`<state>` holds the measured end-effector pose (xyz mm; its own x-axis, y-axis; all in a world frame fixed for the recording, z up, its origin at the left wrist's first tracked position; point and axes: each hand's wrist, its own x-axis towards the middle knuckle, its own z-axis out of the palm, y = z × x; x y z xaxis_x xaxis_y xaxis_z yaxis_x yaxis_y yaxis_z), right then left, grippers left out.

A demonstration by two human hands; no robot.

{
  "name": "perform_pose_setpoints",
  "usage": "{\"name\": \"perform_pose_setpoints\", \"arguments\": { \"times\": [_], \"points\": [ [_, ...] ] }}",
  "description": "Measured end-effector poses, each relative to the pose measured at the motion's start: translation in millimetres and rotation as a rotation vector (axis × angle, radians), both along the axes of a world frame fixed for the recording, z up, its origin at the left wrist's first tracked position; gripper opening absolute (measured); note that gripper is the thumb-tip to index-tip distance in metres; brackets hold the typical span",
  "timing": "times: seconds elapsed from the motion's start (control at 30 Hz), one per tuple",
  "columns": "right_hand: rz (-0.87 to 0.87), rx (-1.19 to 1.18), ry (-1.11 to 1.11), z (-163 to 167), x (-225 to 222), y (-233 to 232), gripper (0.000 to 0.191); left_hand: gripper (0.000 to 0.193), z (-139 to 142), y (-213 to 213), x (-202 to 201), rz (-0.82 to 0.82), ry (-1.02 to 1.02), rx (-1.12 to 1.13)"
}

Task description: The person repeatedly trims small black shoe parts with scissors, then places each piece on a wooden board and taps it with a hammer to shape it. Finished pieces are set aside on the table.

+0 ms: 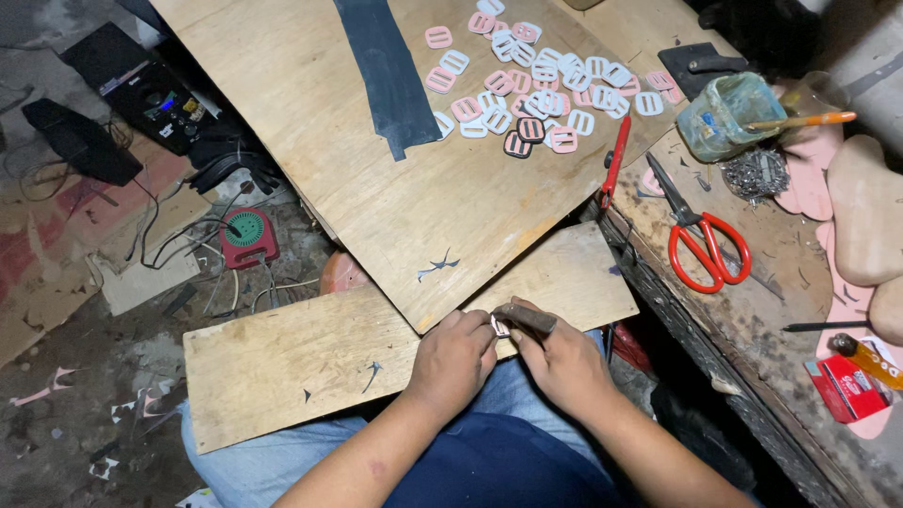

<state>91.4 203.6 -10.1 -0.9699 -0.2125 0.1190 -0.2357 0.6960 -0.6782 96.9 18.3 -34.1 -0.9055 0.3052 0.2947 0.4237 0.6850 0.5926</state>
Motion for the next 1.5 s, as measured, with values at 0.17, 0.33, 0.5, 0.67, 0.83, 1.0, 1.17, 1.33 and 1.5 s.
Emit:
{"name": "perform_pose_setpoints", "arguments": {
  "times": [0.17, 0.33, 0.5, 0.67, 0.83, 1.0, 1.17, 1.33, 1.5],
  "points": [
    [0.043, -0.052, 0.139, 6.2, -1.1, 7.7, 0.032, 0.013, 3.1, 2.0, 3.5, -0.02, 0.064, -0.023],
    [0.018, -0.041, 0.008, 0.6, -1.9, 8.1, 0.034, 0.012, -2.6, 5.3, -1.1, -0.032, 0.076, -0.134],
    [-0.088, 0.13, 0.006, -0.4, -4.7, 25.7, 0.056, 0.015, -2.1, 10.3, -3.1, -0.058, 0.137, -0.204],
    [-0.091, 0.161, 0.157, -7.2, 3.0, 32.8, 0.048, 0.018, 4.9, 9.7, -0.6, 0.291, -0.385, 0.338],
    [-0.063, 0.153, 0.186, -9.2, 2.0, 24.3, 0.04, 0.026, 3.3, 0.4, -4.5, 0.252, -0.831, 1.021],
    [-0.067, -0.156, -0.044, 1.0, 2.2, 15.0, 0.027, 0.024, 2.4, 1.4, 1.9, 0.22, -0.85, 0.969],
    [-0.038, -0.4, -0.403, -3.6, -13.8, 7.1, 0.029, 0.02, 13.5, -6.1, 11.3, 0.103, -0.571, 0.626],
    [-0.065, -0.455, -0.225, -6.7, -57.2, 17.5, 0.028, 0.012, 27.2, -22.2, 9.1, 0.019, -0.272, 0.322],
    [-0.198, -0.618, -0.365, 10.8, -134.4, 14.9, 0.025, 0.011, 16.4, -25.9, 1.8, 0.008, -0.328, 0.255]
  ]
}}
